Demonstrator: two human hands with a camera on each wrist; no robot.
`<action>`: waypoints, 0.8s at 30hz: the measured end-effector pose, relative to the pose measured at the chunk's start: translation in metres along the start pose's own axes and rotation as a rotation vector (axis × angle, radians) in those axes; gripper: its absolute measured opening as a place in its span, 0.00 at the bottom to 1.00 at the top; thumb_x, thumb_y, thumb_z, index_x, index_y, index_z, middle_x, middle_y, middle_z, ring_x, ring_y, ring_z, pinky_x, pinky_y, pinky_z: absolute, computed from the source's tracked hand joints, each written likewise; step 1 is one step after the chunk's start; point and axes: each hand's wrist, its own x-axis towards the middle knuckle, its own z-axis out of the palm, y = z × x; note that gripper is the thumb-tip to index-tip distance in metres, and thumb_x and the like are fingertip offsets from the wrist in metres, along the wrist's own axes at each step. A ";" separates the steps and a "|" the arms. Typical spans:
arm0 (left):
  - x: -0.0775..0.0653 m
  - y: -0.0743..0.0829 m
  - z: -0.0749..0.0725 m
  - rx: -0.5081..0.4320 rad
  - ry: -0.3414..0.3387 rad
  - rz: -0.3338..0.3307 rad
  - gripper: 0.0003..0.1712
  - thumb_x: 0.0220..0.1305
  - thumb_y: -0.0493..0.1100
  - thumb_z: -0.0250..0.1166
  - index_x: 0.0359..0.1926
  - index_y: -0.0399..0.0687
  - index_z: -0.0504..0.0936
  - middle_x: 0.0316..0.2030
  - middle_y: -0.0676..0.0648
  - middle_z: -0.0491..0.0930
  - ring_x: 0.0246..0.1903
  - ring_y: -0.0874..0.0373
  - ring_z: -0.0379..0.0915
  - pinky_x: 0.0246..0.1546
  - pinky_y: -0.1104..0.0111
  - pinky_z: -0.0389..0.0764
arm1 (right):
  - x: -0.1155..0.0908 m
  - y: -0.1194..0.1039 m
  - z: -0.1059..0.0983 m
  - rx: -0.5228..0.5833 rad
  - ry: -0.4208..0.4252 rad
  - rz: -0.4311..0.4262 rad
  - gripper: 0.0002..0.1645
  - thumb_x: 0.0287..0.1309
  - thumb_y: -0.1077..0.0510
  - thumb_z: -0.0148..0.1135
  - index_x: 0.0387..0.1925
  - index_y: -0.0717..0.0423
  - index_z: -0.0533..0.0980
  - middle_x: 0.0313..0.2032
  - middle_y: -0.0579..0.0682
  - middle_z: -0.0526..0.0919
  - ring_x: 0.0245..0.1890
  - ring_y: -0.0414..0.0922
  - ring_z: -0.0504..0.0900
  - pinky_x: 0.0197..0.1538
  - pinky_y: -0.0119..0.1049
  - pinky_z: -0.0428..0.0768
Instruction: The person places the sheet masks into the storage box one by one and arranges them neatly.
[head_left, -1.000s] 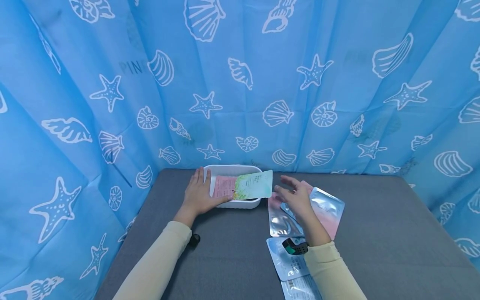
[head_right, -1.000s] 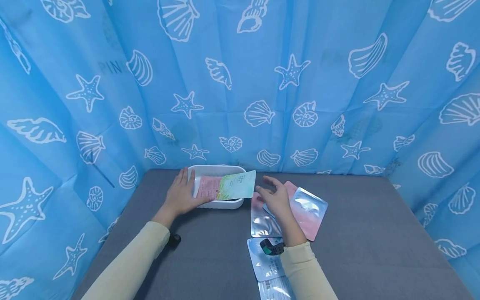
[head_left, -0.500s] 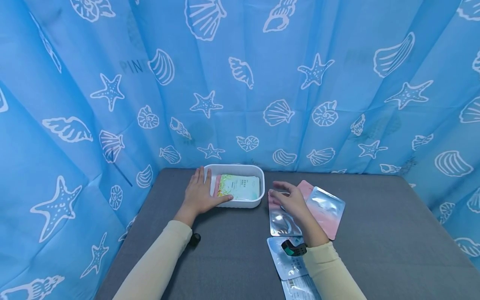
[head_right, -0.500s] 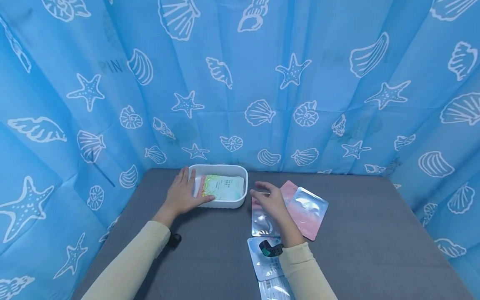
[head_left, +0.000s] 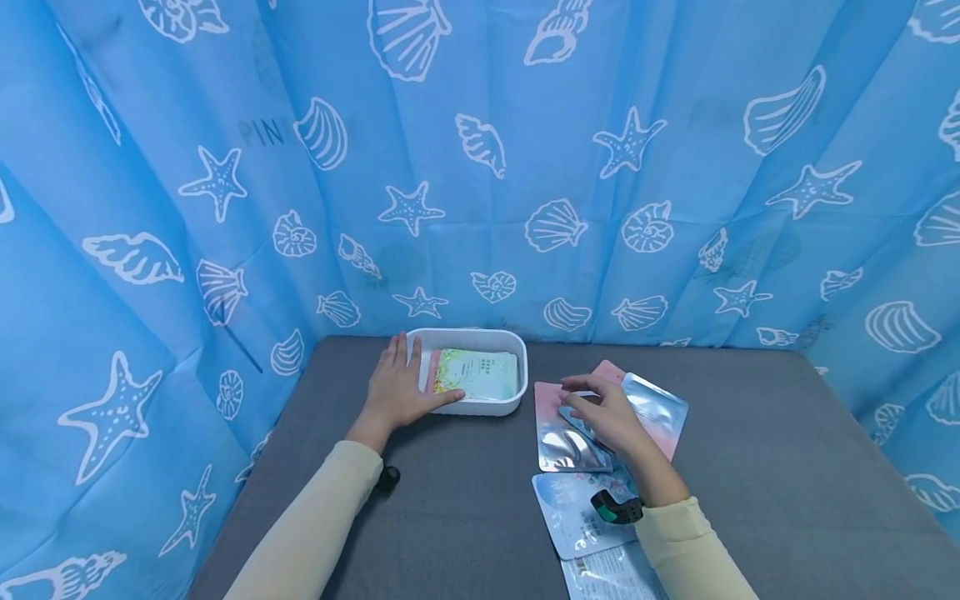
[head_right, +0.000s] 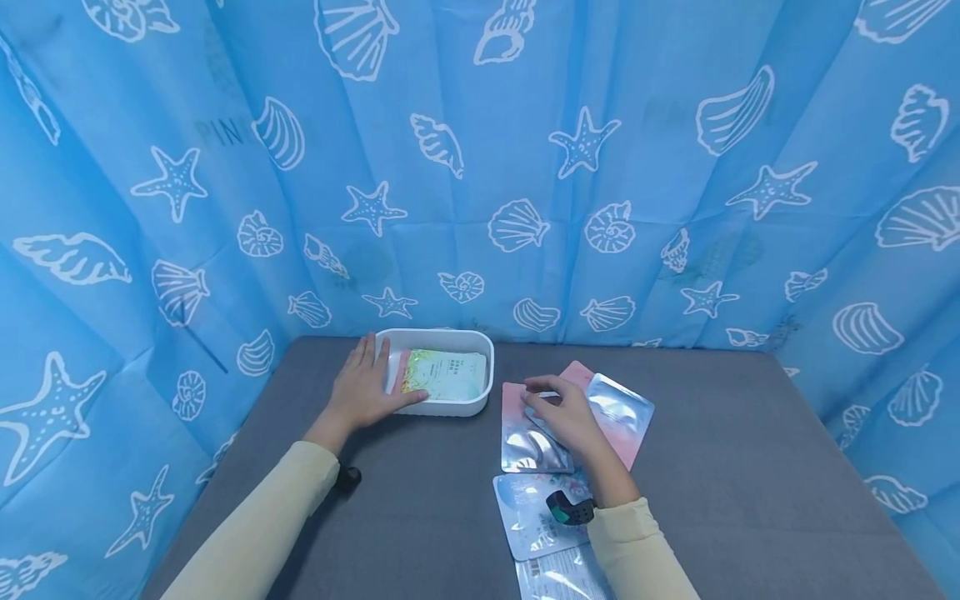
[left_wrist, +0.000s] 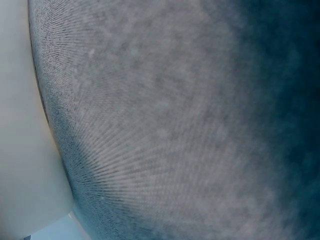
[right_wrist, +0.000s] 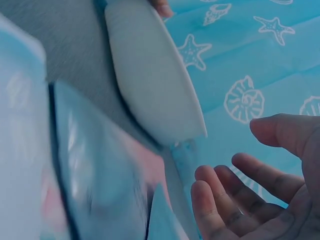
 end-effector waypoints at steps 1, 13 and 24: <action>0.000 0.000 0.000 -0.001 0.001 0.002 0.83 0.48 0.96 0.51 0.86 0.41 0.43 0.86 0.34 0.38 0.86 0.38 0.31 0.85 0.46 0.44 | -0.002 0.002 -0.003 -0.014 0.005 0.001 0.27 0.77 0.52 0.61 0.67 0.64 0.76 0.63 0.63 0.80 0.60 0.58 0.86 0.58 0.45 0.88; 0.001 -0.002 0.002 0.004 -0.006 -0.001 0.83 0.47 0.97 0.49 0.86 0.42 0.43 0.86 0.35 0.37 0.86 0.39 0.29 0.85 0.46 0.44 | -0.034 0.016 -0.032 -0.036 0.024 -0.007 0.25 0.76 0.53 0.64 0.64 0.66 0.77 0.60 0.64 0.83 0.53 0.56 0.88 0.48 0.36 0.89; 0.001 -0.001 0.003 0.007 -0.006 0.002 0.83 0.48 0.97 0.49 0.86 0.43 0.42 0.86 0.35 0.37 0.86 0.39 0.29 0.85 0.45 0.44 | -0.072 0.022 -0.056 -0.220 0.040 -0.059 0.20 0.74 0.58 0.64 0.60 0.64 0.80 0.57 0.63 0.85 0.53 0.56 0.87 0.46 0.25 0.83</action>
